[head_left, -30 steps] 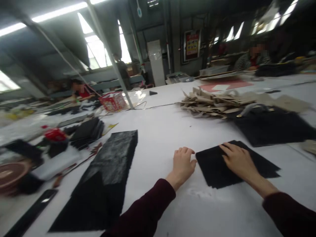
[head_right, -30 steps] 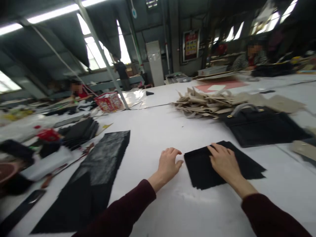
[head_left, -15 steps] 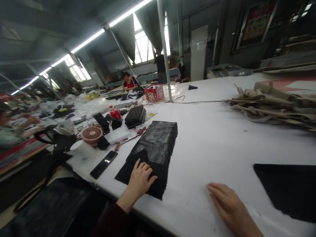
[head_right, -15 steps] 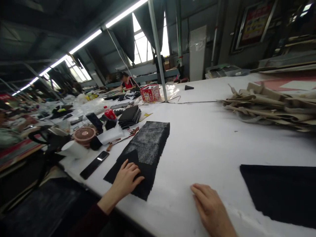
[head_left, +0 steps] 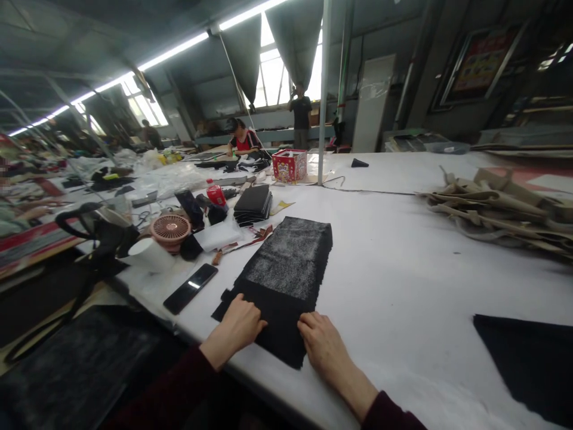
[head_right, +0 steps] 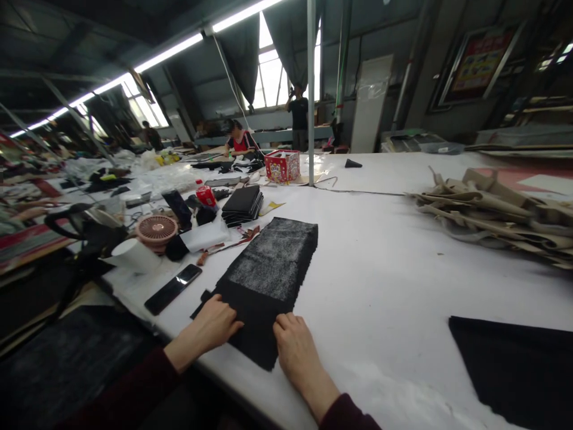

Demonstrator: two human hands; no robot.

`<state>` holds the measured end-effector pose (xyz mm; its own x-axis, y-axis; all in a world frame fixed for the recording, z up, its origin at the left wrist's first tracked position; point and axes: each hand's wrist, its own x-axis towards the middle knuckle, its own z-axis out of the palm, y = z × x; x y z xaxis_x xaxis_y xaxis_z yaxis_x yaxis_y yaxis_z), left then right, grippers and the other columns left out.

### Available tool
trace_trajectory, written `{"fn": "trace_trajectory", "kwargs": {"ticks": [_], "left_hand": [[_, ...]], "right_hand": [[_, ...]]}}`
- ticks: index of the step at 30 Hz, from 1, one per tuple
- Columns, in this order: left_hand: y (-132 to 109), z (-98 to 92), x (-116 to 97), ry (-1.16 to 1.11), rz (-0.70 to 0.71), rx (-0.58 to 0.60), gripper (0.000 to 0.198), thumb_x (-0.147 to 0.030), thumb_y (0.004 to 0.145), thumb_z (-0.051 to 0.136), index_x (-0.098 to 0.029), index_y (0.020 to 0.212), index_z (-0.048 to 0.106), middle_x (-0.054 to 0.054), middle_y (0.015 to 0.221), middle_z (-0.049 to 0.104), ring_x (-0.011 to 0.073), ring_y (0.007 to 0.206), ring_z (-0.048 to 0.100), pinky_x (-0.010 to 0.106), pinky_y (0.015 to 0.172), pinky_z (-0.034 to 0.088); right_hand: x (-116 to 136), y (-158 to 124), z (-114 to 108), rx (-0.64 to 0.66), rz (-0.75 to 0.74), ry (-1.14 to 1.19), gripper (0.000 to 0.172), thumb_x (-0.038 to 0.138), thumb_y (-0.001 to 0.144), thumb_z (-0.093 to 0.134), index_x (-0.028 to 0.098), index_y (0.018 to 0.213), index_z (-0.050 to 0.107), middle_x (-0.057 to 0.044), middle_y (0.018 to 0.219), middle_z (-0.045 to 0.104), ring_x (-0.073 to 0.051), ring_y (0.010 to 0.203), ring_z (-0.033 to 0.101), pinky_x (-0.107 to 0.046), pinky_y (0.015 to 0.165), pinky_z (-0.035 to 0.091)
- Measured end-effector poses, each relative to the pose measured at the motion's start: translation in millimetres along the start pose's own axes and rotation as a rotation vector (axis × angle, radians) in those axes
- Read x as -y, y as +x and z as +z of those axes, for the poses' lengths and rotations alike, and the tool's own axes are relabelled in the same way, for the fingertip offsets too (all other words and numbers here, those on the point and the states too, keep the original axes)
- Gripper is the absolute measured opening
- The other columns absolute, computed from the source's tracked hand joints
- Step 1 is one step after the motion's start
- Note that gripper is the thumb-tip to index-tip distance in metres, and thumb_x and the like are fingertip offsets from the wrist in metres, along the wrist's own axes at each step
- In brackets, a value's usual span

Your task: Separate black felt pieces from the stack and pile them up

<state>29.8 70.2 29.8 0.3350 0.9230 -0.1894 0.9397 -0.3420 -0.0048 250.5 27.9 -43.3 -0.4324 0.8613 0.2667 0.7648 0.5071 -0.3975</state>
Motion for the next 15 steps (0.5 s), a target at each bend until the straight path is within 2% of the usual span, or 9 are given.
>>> {"fn": "trace_trajectory", "kwargs": {"ticks": [2,4,6,9,12,15], "left_hand": [[-9,-3.9,10,0.020,-0.114,0.023,0.027,-0.033,0.086,0.063,-0.016,0.066,0.067,0.013,0.072,0.068,0.0296,0.081,0.068,0.044,0.088,0.045],[-16,-6.6,10,0.032,-0.157,0.019,0.023,-0.031,0.088,0.060,-0.015,0.073,0.068,0.013,0.075,0.068,0.0304,0.079,0.068,0.042,0.079,0.048],[-16,-5.7,-3,0.013,-0.140,-0.019,0.020,-0.033,0.091,0.057,-0.017,0.087,0.068,0.011,0.085,0.069,0.0287,0.083,0.068,0.038,0.075,0.048],[-4,4.3,-34,-0.104,-0.017,-0.135,0.018,-0.034,0.091,0.057,-0.022,0.102,0.064,0.006,0.099,0.066,0.0245,0.094,0.065,0.032,0.077,0.047],[14,19.8,-58,-0.193,0.056,-0.174,0.011,-0.028,0.089,0.058,-0.020,0.094,0.064,0.007,0.098,0.064,0.0234,0.094,0.063,0.031,0.076,0.047],[25,32.3,-65,-0.222,0.069,-0.166,0.013,-0.018,0.089,0.051,-0.017,0.084,0.063,0.008,0.092,0.064,0.0236,0.089,0.063,0.031,0.074,0.046]], "right_hand": [[1,-2,1,-0.015,0.004,0.012,0.028,0.002,0.089,0.046,0.020,0.096,0.067,-0.007,0.101,0.064,-0.022,0.095,0.056,-0.037,0.082,0.045],[2,-3,3,-0.038,0.007,0.042,0.026,0.004,0.090,0.048,0.020,0.097,0.067,-0.007,0.103,0.065,-0.023,0.098,0.056,-0.039,0.085,0.044],[2,-5,5,-0.080,0.014,0.092,0.025,0.006,0.090,0.050,0.021,0.100,0.067,-0.007,0.106,0.065,-0.025,0.102,0.055,-0.042,0.088,0.044],[-5,-12,12,-0.216,0.072,0.216,0.025,0.009,0.091,0.049,0.021,0.104,0.067,-0.008,0.112,0.065,-0.025,0.106,0.055,-0.044,0.090,0.045],[-14,-20,18,-0.359,0.153,0.369,0.024,0.015,0.092,0.048,0.021,0.106,0.067,-0.010,0.111,0.066,-0.025,0.104,0.058,-0.044,0.090,0.048],[-20,-21,20,-0.413,0.219,0.508,0.024,0.019,0.093,0.049,0.022,0.108,0.067,-0.009,0.111,0.066,-0.024,0.105,0.059,-0.043,0.093,0.050]]}}
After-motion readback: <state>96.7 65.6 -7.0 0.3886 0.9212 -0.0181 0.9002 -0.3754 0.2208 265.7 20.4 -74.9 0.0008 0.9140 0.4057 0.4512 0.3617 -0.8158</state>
